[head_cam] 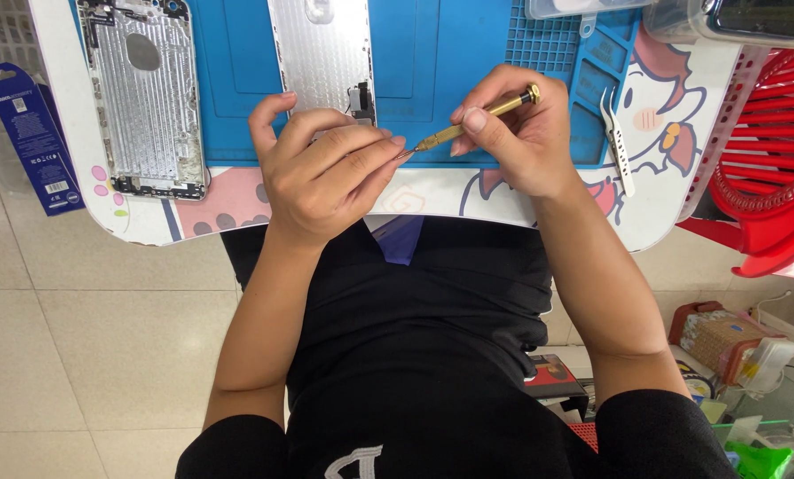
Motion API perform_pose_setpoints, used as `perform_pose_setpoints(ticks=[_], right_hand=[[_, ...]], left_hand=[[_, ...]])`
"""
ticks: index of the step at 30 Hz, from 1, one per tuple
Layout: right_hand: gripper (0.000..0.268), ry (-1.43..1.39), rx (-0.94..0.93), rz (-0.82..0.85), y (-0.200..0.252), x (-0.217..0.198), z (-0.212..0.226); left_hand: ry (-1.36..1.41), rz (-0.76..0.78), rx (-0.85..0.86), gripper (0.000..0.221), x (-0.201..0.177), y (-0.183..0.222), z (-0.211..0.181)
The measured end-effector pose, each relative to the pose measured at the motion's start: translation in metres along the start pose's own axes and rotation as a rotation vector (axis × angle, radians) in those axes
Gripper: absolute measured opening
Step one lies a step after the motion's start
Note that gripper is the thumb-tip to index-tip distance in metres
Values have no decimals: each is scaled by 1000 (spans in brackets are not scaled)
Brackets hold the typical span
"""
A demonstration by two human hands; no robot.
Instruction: Replacing or repairing components of a mobile phone on a repair bench.
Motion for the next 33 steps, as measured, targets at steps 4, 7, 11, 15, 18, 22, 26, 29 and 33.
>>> perform_pose_setpoints(ticks=[4,7,11,15,18,22,26,29,33], right_hand=[[13,-18,-1,-7,0,1,0],[13,-7,-6,-7,0,1,0],[13,7,-11,-7,0,1,0],[14,25,-10,4,0,2,2],[14,35,-10,3,-1,2,2],[15,65,-18,-13,0,1,2],[15,40,-7,-10,0,2,2],[15,41,-7,-18,0,1,1],[14,29,-15,-2,-1,2,2]], left_hand=[[14,7,-18,13,0,-1,0],[11,5,-28,15,-1,-2,1],[17,16,-49,15,0,-1,1],[34,4,-46,16,0,0,2],[36,-5,-46,17,0,0,2],[43,-18,-53,19,0,-1,3],[44,-19,-54,19,-1,-1,3],[51,-16,-55,19,-1,-1,2],[59,-27,-50,18,0,0,3]])
Point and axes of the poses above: each hand's wrist, its own y-axis away from the middle knuckle, its own x-axis out of the palm, z = x × y, the point moved 4 cm from there along -y, towards the middle knuckle, and after that the axes turned 7 degrees about -z, right-handed, at the moved point
